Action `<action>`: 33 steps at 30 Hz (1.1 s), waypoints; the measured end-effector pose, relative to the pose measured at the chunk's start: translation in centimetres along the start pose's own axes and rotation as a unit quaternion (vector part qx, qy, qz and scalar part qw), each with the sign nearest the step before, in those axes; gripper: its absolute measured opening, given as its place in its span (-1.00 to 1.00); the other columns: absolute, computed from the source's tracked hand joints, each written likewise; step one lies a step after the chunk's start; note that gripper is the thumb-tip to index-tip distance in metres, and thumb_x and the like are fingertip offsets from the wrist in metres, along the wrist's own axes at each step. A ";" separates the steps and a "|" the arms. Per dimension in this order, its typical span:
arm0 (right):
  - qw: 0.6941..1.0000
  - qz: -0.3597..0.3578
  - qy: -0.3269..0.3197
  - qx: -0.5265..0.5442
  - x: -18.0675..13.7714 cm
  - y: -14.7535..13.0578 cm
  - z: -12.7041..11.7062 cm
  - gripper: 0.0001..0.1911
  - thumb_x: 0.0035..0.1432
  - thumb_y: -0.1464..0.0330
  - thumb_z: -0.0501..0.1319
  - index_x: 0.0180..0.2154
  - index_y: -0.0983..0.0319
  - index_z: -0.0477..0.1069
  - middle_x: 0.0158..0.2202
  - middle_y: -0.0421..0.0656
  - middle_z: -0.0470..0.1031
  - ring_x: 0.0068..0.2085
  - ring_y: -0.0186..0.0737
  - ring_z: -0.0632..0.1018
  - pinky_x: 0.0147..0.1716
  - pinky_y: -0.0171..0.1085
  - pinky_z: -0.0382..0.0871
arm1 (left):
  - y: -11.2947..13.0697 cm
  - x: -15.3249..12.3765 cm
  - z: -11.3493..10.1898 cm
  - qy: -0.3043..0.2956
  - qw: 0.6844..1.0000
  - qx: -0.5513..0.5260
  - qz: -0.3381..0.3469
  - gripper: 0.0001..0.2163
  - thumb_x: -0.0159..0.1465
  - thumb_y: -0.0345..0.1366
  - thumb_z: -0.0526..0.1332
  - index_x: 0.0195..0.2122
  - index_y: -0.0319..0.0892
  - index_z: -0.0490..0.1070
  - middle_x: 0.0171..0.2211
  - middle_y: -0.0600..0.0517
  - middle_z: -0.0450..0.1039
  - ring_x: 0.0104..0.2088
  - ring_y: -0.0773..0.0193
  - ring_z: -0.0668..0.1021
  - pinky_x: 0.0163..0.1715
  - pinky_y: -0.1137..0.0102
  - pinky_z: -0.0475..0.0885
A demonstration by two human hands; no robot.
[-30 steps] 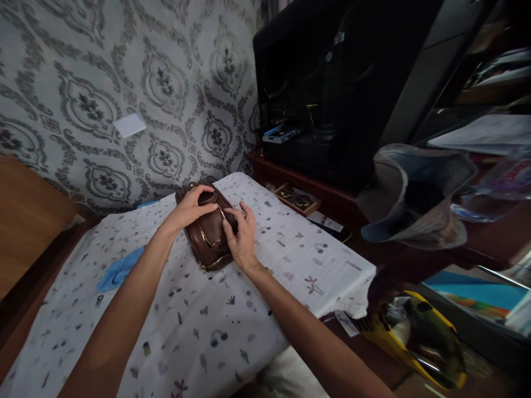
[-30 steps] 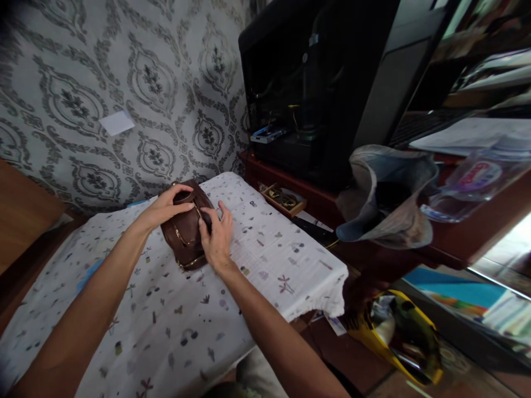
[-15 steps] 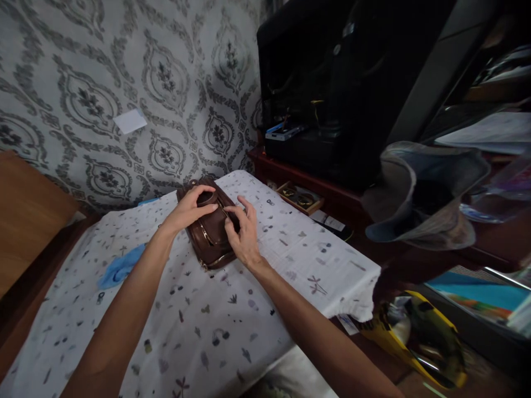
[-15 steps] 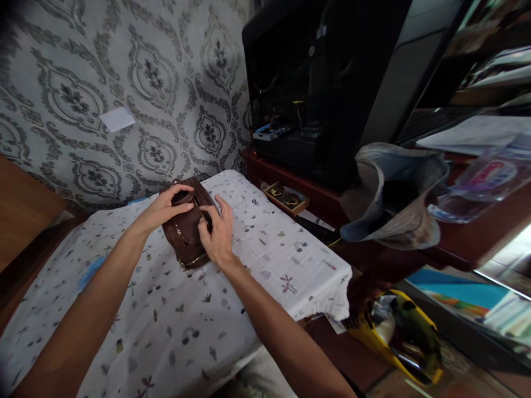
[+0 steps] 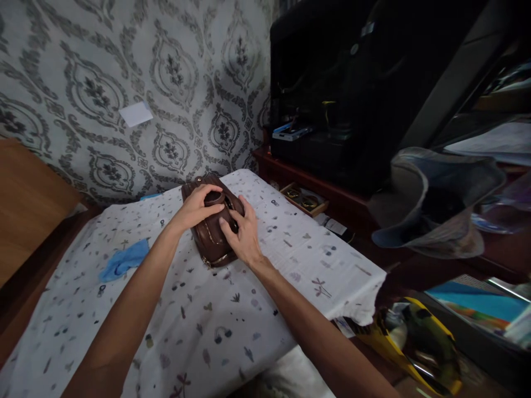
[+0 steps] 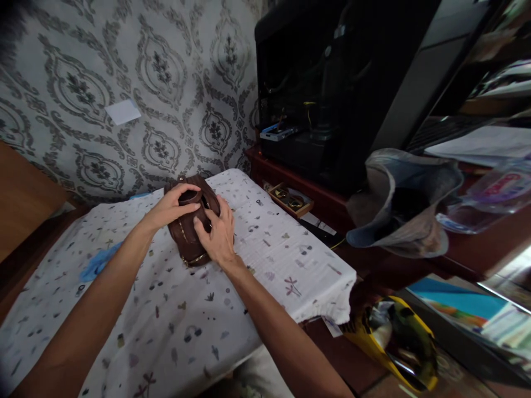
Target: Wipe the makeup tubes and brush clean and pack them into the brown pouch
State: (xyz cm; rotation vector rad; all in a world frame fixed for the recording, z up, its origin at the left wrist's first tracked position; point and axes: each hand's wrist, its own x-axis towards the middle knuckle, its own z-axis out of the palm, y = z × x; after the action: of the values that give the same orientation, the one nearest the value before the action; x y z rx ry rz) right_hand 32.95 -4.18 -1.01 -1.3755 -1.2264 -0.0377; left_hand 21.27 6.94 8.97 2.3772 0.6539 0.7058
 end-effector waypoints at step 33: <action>0.996 0.031 0.043 0.073 0.3 0.4 0.6 -0.54 0.34 0.09 0.11 0.05 0.23 0.52 0.32 0.09 0.27 0.33 0.08 0.31 0.32 0.14 0.19 | -0.6 0.7 0.9 0.027 0.998 0.031 0.044 -0.63 0.11 -0.28 0.34 -0.02 -0.11 0.47 -0.02 -0.05 0.40 0.08 0.05 0.46 0.16 0.18 0.32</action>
State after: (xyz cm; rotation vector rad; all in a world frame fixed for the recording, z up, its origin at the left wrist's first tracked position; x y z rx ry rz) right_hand 32.94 -3.44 -1.25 -1.2708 -1.0927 0.0364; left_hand 22.17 7.42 8.18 2.4643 0.6060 0.7995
